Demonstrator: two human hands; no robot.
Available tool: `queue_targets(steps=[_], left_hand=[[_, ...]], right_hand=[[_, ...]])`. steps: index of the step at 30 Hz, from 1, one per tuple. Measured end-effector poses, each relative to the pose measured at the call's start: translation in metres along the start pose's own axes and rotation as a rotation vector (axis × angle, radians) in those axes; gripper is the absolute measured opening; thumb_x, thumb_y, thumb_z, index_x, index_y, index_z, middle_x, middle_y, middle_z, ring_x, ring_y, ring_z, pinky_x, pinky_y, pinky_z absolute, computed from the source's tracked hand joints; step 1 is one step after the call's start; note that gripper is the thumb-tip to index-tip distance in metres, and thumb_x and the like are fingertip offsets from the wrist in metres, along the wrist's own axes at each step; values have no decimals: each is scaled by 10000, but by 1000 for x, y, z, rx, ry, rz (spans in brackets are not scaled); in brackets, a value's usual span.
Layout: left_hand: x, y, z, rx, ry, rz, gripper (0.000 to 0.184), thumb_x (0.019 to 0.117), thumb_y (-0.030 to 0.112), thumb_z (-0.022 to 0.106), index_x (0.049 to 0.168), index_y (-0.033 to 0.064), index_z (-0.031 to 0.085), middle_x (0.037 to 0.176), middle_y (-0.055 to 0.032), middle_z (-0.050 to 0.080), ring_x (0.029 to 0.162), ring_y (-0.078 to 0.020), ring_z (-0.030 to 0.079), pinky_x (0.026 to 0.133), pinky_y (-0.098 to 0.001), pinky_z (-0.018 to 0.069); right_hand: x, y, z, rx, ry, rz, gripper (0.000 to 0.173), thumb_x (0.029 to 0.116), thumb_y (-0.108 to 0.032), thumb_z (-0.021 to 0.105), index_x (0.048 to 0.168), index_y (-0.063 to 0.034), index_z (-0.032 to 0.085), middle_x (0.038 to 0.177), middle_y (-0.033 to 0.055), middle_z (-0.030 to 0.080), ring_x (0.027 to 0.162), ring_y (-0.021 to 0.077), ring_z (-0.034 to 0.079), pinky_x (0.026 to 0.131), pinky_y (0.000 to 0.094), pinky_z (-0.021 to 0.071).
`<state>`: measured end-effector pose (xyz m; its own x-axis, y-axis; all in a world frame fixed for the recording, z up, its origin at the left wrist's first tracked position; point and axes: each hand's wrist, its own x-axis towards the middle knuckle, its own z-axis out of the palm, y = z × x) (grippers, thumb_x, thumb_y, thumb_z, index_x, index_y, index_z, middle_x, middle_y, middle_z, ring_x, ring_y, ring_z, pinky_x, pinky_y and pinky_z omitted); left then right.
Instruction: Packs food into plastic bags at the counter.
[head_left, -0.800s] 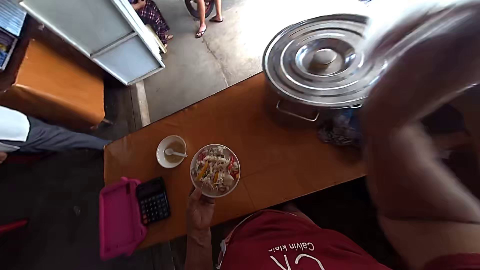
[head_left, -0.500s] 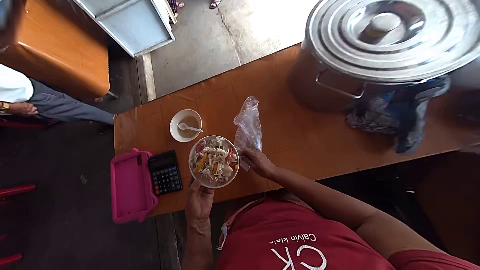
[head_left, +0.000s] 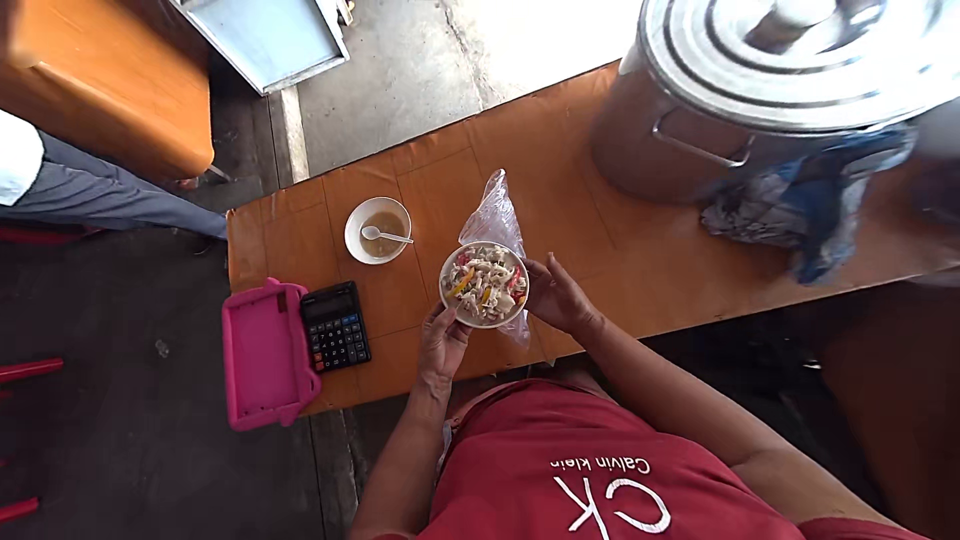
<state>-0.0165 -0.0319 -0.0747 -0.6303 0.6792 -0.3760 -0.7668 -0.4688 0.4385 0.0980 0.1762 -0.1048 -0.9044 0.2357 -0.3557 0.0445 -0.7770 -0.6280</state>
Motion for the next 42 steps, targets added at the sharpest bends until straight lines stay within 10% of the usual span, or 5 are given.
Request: queue_targets(steps=[10,16,21,32,42], left_hand=[[44,-38,6,148,25,-92,235,927,-11,601,1158,-49,617,1060,-226,715,931,-300,735,893,-454,611],[68,-39,1,1572,81,716,366,994,230,626,1233,-43,675,1355,-209,604,1288,-317,558,1108,-471,442],[90,-38,-6,1912,333,420,789,965,266,690,1552,-92,304,1485,-336,471,1421,-452,434,1201,-562,313],[93,-1,-29,2251,-857,618,385,1026,371,492,1109,93,745,1387,-95,657,1400,-293,520,1189,-584,314],[148,-20,47,1852,176,11,587,1023,520,553,1313,12,599,1028,-226,708,994,-393,675,958,-620,488]], right_hand=[[-26,-7,-14,36,-76,-128,423,1095,-259,409,1485,-98,435,1337,219,622,1176,347,667,1038,523,542],[-32,-18,-34,69,28,-198,391,1084,-232,417,1441,-77,456,1301,206,640,1146,332,681,1016,519,556],[-41,-31,-55,66,78,-241,400,1080,-220,423,1453,-78,442,1308,208,635,1143,338,683,1009,522,562],[-73,-54,-81,50,138,-351,384,1078,-236,434,1431,-91,471,1293,189,647,1129,327,691,996,525,569],[-82,-63,-79,70,159,-406,375,1077,-255,449,1415,-102,497,1281,179,659,1117,316,698,978,512,580]])
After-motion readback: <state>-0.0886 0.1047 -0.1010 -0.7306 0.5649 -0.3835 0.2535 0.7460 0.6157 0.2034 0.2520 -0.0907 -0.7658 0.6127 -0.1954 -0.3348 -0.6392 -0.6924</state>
